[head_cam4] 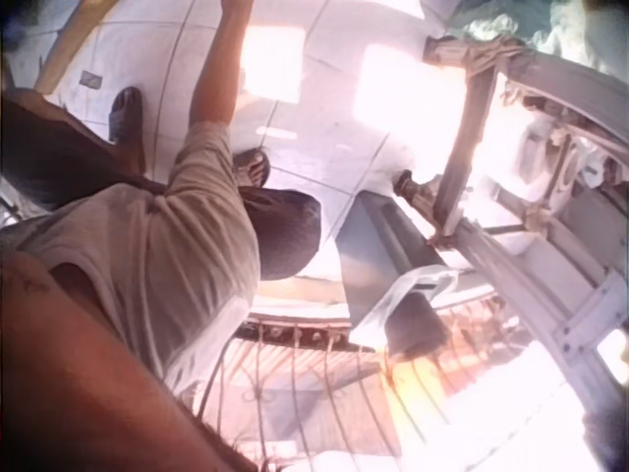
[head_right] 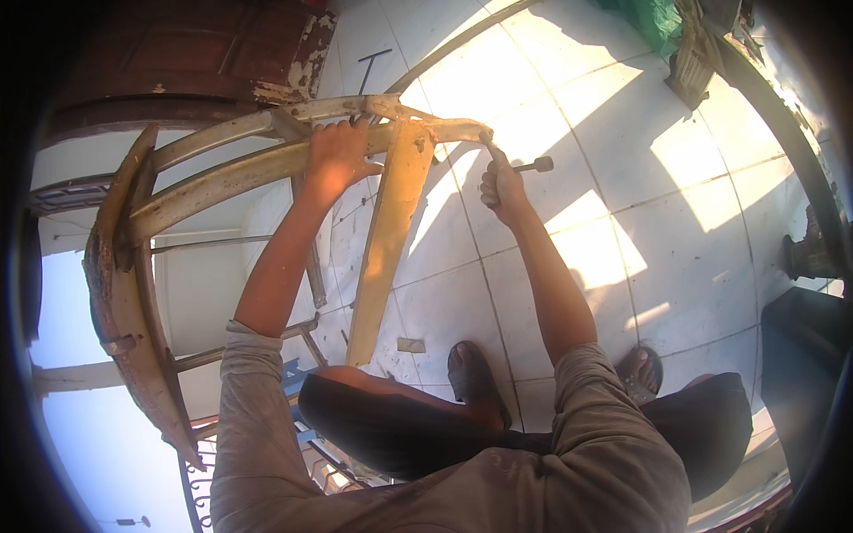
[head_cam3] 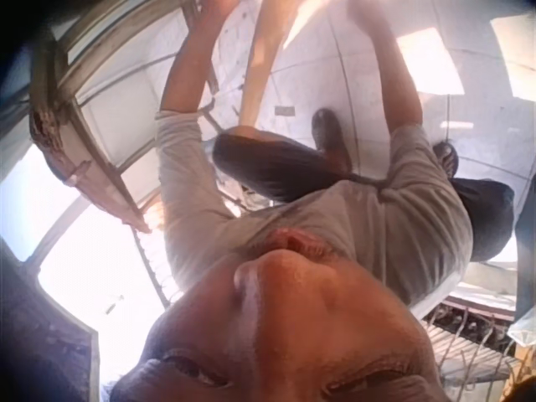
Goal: The person assembles a metal frame on a tiled floor, using a wrench to tighten bolts and a hammer to secure joints. They reposition the frame and continue tightening fasteners at multiple connection points.
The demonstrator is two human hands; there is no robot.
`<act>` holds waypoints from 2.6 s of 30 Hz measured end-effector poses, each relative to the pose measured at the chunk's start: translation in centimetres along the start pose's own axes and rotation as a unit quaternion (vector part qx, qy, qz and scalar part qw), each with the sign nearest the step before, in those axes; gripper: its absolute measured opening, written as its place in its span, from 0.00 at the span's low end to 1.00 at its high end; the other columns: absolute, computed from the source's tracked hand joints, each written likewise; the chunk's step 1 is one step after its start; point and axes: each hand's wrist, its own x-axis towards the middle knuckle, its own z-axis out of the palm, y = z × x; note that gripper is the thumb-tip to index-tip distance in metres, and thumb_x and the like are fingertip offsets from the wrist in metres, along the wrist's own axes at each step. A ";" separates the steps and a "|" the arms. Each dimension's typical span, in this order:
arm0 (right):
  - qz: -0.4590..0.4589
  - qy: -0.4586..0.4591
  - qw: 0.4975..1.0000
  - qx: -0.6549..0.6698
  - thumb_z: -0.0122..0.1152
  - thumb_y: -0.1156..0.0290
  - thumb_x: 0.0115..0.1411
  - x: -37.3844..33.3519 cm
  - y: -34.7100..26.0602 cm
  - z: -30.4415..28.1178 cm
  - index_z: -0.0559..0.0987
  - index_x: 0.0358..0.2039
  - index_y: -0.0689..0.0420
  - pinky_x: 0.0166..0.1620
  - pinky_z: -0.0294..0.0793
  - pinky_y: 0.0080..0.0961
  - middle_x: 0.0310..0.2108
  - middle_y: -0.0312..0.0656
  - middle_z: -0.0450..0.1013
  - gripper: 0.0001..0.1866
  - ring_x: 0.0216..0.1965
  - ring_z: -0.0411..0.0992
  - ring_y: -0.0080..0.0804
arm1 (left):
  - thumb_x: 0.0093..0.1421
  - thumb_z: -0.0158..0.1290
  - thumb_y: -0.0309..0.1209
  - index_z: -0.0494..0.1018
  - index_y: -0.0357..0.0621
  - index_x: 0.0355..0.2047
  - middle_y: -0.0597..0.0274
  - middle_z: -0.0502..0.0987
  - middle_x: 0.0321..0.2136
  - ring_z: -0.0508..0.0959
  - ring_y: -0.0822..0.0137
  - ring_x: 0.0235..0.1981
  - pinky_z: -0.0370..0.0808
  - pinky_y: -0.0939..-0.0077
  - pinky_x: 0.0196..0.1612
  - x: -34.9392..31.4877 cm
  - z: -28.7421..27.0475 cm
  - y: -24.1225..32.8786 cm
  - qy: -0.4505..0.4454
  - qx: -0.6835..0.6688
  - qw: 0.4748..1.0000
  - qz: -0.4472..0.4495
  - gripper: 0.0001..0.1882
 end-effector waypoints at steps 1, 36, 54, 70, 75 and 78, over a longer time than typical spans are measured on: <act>-0.001 0.033 0.999 -0.010 0.61 0.40 0.60 0.5 1.2 -0.1 0.61 0.23 0.43 0.17 0.47 0.17 0.16 0.24 0.49 0.25 0.14 0.47 0.16 | 0.53 0.62 0.51 0.73 0.47 0.48 0.57 0.81 0.35 0.80 0.59 0.44 0.75 0.62 0.46 0.2 -0.1 -0.3 -0.033 0.010 0.999 0.014 0.29; -0.239 0.111 0.930 -0.257 0.50 0.49 0.70 -3.9 7.9 -0.1 0.62 0.17 0.52 0.21 0.52 0.22 0.15 0.28 0.55 0.28 0.17 0.52 0.17 | 0.55 0.58 0.40 0.79 0.45 0.30 0.56 0.80 0.22 0.81 0.57 0.27 0.76 0.63 0.36 -2.1 -1.6 2.3 0.061 -0.134 0.989 0.015 0.11; 0.045 0.029 0.998 -0.030 0.51 0.49 0.68 -8.1 2.8 2.8 0.60 0.20 0.45 0.15 0.41 0.19 0.14 0.25 0.49 0.23 0.13 0.45 0.16 | 0.52 0.61 0.40 0.78 0.44 0.28 0.56 0.77 0.18 0.79 0.56 0.23 0.73 0.62 0.33 -4.2 -0.7 3.3 0.100 -0.173 0.979 0.043 0.12; 0.127 -0.013 0.984 0.122 0.44 0.52 0.73 -8.2 3.3 4.0 0.59 0.21 0.44 0.14 0.38 0.16 0.14 0.23 0.45 0.22 0.12 0.40 0.15 | 0.48 0.63 0.38 0.77 0.45 0.27 0.58 0.77 0.18 0.79 0.57 0.22 0.72 0.62 0.31 -4.3 -0.3 3.9 0.106 -0.172 0.979 0.023 0.11; 0.188 -0.070 0.941 0.271 0.43 0.54 0.73 -7.8 2.9 4.8 0.59 0.21 0.45 0.13 0.39 0.16 0.14 0.23 0.44 0.21 0.12 0.40 0.15 | 0.47 0.63 0.36 0.78 0.45 0.26 0.58 0.77 0.17 0.78 0.56 0.21 0.72 0.61 0.31 -4.6 0.5 3.6 0.151 -0.172 0.973 0.034 0.10; 0.140 -0.006 0.982 0.123 0.45 0.53 0.72 -8.2 3.0 4.9 0.58 0.21 0.44 0.13 0.40 0.16 0.15 0.25 0.46 0.22 0.13 0.42 0.15 | 0.47 0.63 0.36 0.78 0.44 0.25 0.58 0.77 0.17 0.78 0.56 0.21 0.71 0.61 0.31 -4.4 0.5 4.1 0.140 -0.180 0.973 0.022 0.10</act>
